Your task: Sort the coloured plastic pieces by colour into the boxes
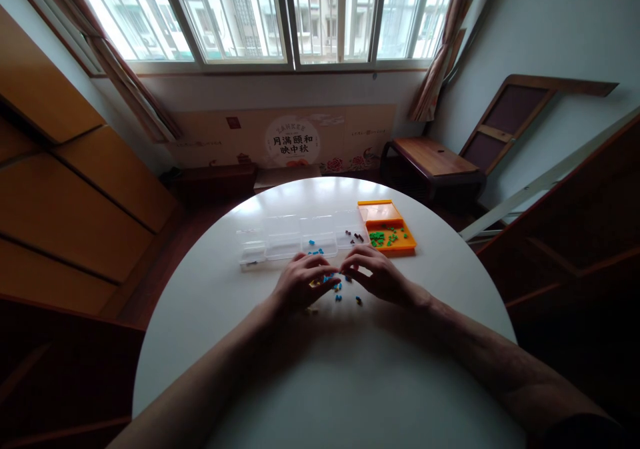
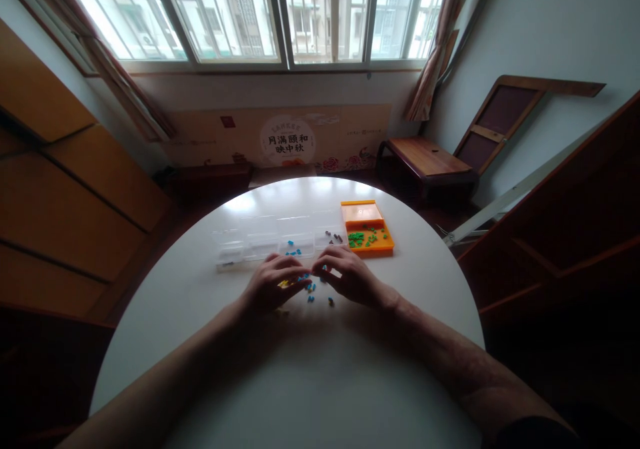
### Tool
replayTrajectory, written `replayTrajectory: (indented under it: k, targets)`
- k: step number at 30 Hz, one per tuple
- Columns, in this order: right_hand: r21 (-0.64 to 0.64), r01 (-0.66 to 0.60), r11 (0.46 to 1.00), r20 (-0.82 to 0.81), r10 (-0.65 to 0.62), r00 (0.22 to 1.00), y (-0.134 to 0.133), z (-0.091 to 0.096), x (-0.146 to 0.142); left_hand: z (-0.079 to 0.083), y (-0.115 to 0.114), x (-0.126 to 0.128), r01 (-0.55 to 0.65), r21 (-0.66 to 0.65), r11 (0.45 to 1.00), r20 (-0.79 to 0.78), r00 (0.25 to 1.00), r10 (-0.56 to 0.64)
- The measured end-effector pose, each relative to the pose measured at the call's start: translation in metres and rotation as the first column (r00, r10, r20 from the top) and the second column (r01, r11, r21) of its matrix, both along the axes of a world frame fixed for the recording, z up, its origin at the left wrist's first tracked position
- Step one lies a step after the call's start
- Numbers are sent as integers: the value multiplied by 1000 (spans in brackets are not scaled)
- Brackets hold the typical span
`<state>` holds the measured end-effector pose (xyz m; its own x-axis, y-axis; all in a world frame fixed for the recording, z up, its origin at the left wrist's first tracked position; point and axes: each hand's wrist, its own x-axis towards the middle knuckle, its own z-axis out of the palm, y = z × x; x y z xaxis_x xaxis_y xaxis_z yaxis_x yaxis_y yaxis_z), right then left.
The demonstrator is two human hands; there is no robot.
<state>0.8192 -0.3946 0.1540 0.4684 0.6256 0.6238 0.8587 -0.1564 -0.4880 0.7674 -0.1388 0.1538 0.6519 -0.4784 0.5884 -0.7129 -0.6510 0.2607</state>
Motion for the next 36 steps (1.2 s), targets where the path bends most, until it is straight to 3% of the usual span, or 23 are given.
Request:
replayTrajectory:
  k: [5,16,20,25,31,36]
  targets:
    - [19,-26,1000,47,25,999,2,3,-3,-1,-1,0,51,-83,995,-19,998,-53]
    - [19,10,1000,15,-10,1000,2,2,-2,0,-2,1,3,-48,999,101,995,2]
    - [-12,109,994,-3,-109,994,-2,1,1,2,6,2,-167,-60,984,163,971,174]
    - [-116,188,975,33,-185,982,-10,-1,4,3,20,6,-422,-72,904,152,891,428]
    - [-220,226,949,49,-221,974,-12,0,5,3,22,8,-471,-52,881,106,874,474]
    - [-238,228,944,27,-229,973,-11,-3,5,2,17,6,-417,-57,907,98,902,421]
